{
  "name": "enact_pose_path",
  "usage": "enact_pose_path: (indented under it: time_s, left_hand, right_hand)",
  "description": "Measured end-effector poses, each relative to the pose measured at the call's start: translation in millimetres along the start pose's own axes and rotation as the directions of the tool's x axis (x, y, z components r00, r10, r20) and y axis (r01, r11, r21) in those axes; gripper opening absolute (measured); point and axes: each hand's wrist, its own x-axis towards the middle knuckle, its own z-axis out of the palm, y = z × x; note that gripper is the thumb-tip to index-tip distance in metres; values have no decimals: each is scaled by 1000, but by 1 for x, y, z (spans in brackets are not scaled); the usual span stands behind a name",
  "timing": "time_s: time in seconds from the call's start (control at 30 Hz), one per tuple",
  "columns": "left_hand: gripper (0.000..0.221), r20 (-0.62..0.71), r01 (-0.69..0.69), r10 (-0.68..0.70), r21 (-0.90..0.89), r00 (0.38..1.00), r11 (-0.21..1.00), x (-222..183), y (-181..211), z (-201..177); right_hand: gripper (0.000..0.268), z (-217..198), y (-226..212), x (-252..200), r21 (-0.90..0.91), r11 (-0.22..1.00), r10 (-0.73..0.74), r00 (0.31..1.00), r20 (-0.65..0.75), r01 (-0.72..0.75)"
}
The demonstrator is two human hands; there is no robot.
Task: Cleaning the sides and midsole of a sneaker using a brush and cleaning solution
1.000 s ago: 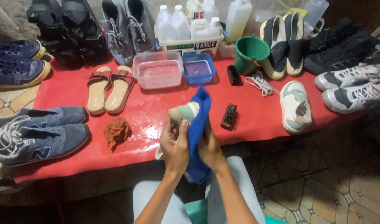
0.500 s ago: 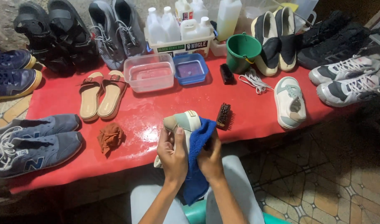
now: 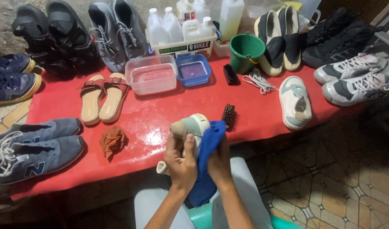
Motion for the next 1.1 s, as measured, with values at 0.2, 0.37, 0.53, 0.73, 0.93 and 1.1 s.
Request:
enact_pose_path:
  time_s: [0.2,0.37,0.53,0.73,0.93,1.1]
  left_hand:
    - [25,144,-130,123,36,982,991,6,7,-6]
    - [12,182,-284,259,126,949,951,-4,-16,0]
    - [12,166,-158,135,131,977,979,-5,-12,-1]
    - [21,246,-419,375,164,894,893,-8,-24,0]
    - [18,174,-173,149,136,973,975,-2,-22,-1]
    - [12,203,-228,209,76,957,971,-12,-24,3]
  right_hand:
    - [40,-6,-56,-10,508,843,46,964,260,-177]
    - [29,-4,-31,7,576,799,115,984,137,-174]
    - [29,-30,4,4,446,877,135,983,128,-178]
    - [62,-17,8,10,185,976,135,983,-121,-112]
    - [41,-27,17,19,394,887,-350,906,239,239]
    - [34,-17,12,14,462,886,22,998,52,-43]
